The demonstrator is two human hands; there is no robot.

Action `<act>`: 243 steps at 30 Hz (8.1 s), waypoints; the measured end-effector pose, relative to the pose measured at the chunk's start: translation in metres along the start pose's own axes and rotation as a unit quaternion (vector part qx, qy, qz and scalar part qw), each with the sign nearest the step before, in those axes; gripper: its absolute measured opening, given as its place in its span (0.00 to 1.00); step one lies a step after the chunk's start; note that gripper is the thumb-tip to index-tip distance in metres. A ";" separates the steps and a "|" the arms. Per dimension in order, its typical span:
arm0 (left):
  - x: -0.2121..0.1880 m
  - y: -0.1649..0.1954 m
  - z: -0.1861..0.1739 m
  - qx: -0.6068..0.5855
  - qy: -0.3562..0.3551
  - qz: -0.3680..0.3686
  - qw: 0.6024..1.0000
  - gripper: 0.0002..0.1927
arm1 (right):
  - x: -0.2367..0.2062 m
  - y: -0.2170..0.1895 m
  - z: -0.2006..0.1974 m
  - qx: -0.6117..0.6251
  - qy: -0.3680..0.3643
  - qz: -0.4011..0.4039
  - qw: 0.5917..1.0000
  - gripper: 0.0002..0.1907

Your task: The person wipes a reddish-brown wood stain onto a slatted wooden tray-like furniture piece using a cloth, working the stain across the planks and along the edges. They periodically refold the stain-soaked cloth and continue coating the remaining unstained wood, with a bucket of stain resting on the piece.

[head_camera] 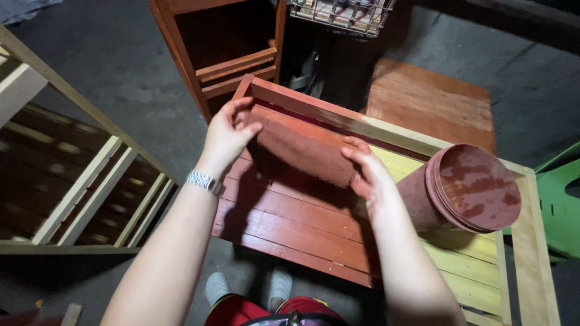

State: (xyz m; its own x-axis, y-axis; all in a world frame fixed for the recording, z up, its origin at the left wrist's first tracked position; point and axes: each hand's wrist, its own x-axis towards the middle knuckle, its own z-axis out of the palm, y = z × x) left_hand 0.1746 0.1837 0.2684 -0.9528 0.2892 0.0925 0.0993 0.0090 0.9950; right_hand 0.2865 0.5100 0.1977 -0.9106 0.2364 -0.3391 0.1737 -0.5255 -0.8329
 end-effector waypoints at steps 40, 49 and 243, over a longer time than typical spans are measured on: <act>-0.038 -0.102 -0.002 0.326 0.051 -0.037 0.943 0.25 | 0.053 0.064 -0.079 -0.301 0.165 -0.024 0.939 0.24; -0.077 -0.128 0.042 0.489 -0.102 0.130 0.856 0.24 | 0.014 0.139 -0.035 -0.641 0.097 -0.231 0.726 0.22; -0.155 -0.110 0.092 -0.280 -0.142 -0.214 0.925 0.19 | -0.060 0.065 0.084 0.214 0.030 -0.045 0.975 0.42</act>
State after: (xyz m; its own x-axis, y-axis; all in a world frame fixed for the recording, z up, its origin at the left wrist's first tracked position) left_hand 0.3376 0.2260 0.1413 -0.7490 0.6145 -0.2478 -0.5092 -0.2945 0.8087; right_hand 0.3214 0.3933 0.2007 -0.8894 0.3369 -0.3090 -0.0896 -0.7913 -0.6049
